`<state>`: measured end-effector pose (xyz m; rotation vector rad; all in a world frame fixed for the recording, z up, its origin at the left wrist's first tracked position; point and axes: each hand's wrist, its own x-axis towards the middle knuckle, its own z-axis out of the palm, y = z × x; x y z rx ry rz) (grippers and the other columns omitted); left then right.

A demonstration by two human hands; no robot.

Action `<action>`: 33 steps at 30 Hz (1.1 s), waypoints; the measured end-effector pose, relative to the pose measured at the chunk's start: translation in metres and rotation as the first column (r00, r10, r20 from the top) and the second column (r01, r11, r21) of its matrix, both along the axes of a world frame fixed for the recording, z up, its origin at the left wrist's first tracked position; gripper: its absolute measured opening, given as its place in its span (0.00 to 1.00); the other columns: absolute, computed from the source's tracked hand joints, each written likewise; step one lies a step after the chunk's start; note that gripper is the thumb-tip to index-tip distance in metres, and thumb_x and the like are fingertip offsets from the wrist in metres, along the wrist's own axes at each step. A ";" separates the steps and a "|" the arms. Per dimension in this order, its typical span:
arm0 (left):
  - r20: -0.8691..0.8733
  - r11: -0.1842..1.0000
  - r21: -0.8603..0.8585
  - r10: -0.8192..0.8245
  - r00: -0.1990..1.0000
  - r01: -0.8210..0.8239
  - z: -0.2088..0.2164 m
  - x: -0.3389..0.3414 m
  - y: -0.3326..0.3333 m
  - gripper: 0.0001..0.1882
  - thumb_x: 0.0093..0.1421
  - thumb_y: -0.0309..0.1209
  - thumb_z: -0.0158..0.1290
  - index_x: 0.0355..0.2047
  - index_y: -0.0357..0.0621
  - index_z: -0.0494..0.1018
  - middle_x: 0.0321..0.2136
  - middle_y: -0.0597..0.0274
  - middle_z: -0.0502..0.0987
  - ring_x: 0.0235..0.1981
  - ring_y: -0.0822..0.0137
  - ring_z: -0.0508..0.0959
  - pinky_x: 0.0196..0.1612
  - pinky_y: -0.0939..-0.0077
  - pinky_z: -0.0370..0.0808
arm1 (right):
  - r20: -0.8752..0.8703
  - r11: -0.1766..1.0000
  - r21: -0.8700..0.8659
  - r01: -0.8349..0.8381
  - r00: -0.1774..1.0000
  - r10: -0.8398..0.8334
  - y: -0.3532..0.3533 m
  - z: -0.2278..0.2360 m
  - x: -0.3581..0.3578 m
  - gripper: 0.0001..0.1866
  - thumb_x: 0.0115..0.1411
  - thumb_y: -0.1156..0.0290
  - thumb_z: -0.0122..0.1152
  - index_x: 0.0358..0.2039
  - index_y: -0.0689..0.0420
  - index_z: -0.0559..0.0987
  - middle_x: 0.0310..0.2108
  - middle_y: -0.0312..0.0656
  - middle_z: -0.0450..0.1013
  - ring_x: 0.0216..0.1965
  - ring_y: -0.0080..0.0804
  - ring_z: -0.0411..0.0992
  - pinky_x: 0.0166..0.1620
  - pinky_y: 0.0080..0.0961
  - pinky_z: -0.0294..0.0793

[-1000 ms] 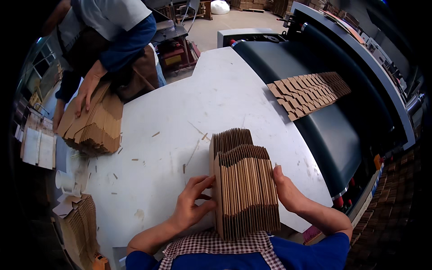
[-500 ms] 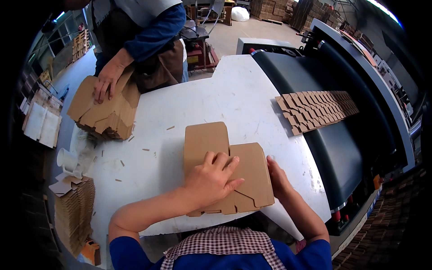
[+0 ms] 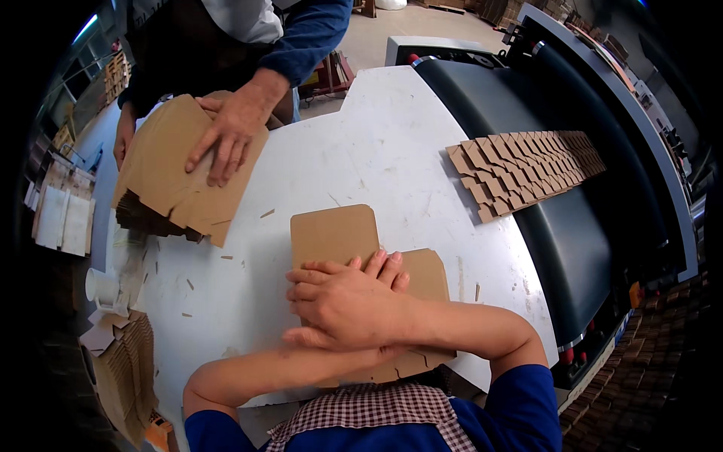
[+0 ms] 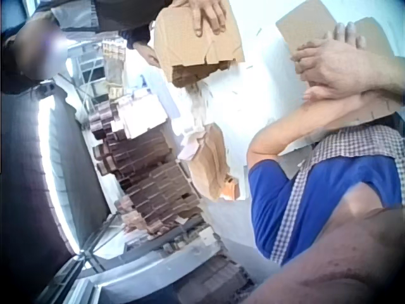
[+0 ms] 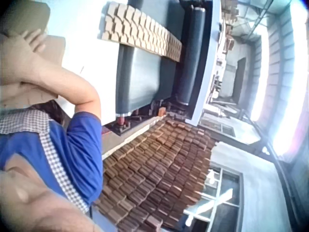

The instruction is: The person repeatedly picks up stacks of pre-cut cardboard pieces from a conveyor belt, aligns them, and places them onto a growing pile on the table. The person occasionally separates a few pieces from a stack before stacking them.

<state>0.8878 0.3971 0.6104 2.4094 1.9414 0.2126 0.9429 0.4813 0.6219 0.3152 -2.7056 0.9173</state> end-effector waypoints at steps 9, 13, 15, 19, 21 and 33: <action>0.087 0.995 -0.098 -0.008 0.996 0.016 0.001 0.004 0.024 0.44 0.61 0.55 0.49 0.70 0.40 0.54 0.71 0.42 0.50 0.72 0.45 0.50 0.72 0.47 0.44 | 0.086 0.994 -0.111 0.017 0.996 -0.007 0.022 -0.024 0.026 0.32 0.66 0.44 0.48 0.36 0.65 0.83 0.50 0.47 0.76 0.61 0.51 0.67 0.65 0.44 0.64; 0.082 0.990 -0.139 0.025 0.996 -0.014 0.008 0.017 0.018 0.46 0.61 0.57 0.48 0.70 0.40 0.53 0.72 0.41 0.48 0.73 0.45 0.49 0.72 0.48 0.43 | -0.004 0.994 -0.106 -0.001 1.000 0.001 0.030 -0.017 0.028 0.24 0.64 0.50 0.55 0.35 0.62 0.84 0.47 0.45 0.78 0.57 0.47 0.72 0.61 0.41 0.68; 0.178 0.986 -0.164 0.048 0.983 -0.019 0.012 0.024 0.016 0.46 0.61 0.58 0.48 0.70 0.40 0.53 0.72 0.41 0.47 0.73 0.45 0.48 0.73 0.48 0.42 | -0.054 0.971 -0.237 0.013 0.998 -0.026 0.036 -0.006 0.034 0.18 0.62 0.57 0.60 0.36 0.61 0.84 0.46 0.44 0.78 0.52 0.43 0.74 0.56 0.38 0.72; 0.455 0.990 -0.137 0.079 0.887 -0.018 0.014 0.027 0.023 0.43 0.61 0.56 0.52 0.65 0.34 0.61 0.67 0.41 0.58 0.71 0.47 0.53 0.73 0.51 0.46 | -0.214 0.893 -0.307 0.330 0.890 -0.402 0.075 0.036 0.072 0.08 0.61 0.68 0.62 0.35 0.60 0.83 0.39 0.43 0.79 0.35 0.39 0.78 0.42 0.31 0.77; 0.283 0.995 0.060 0.061 0.957 -0.081 0.019 0.027 0.023 0.43 0.62 0.58 0.50 0.63 0.31 0.63 0.67 0.42 0.60 0.71 0.48 0.55 0.72 0.50 0.48 | -0.035 0.649 -0.513 0.562 0.741 -0.670 0.099 0.031 0.110 0.09 0.66 0.72 0.56 0.37 0.63 0.83 0.37 0.45 0.80 0.35 0.33 0.79 0.37 0.24 0.77; 0.349 0.981 0.184 -0.008 0.937 -0.060 0.024 0.039 0.027 0.45 0.62 0.60 0.51 0.66 0.35 0.61 0.69 0.46 0.56 0.71 0.48 0.53 0.73 0.49 0.47 | 0.797 -0.086 -0.570 0.817 0.524 -0.301 0.089 -0.031 0.215 0.29 0.71 0.46 0.47 0.42 0.64 0.79 0.31 0.38 0.77 0.31 0.26 0.75 0.35 0.25 0.76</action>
